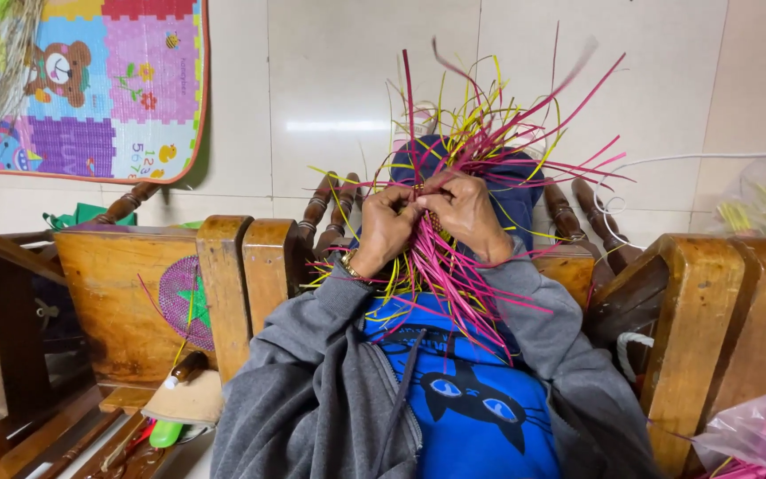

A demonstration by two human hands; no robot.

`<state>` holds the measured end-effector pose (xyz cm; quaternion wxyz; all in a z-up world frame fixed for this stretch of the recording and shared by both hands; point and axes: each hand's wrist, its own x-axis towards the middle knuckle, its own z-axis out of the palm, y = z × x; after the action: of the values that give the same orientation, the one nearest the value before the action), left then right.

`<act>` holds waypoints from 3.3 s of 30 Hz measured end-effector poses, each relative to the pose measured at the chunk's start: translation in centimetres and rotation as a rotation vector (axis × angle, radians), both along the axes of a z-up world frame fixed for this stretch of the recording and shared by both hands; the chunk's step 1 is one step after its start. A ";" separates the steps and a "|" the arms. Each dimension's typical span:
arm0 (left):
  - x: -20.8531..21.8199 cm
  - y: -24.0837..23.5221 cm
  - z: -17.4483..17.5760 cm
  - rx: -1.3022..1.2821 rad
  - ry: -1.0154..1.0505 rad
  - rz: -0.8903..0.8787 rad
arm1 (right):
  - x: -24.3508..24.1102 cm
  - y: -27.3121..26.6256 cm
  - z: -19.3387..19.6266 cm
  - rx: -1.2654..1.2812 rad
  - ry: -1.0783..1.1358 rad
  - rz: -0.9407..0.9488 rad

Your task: The person is weaving together numerous thin, colorful plastic strands to create a braided or woven object.

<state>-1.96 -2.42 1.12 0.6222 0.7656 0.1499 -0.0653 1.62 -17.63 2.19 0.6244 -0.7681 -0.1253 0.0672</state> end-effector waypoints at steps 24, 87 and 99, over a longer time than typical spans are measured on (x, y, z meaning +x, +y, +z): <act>0.5 -0.6 -3.7 -0.019 0.138 0.043 | 2.1 -0.4 3.3 -0.154 -0.341 0.016; 0.5 -0.6 0.4 0.370 -0.209 -0.135 | -0.6 0.0 1.7 -0.070 -0.344 -0.017; 0.0 -0.3 -6.2 -0.084 0.161 0.025 | -2.8 -1.6 0.7 0.230 -0.177 0.224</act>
<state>-1.91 -2.69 -5.06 0.6404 0.7291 0.2062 -0.1252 -1.21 -19.27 2.92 0.6834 -0.6756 -0.2715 0.0537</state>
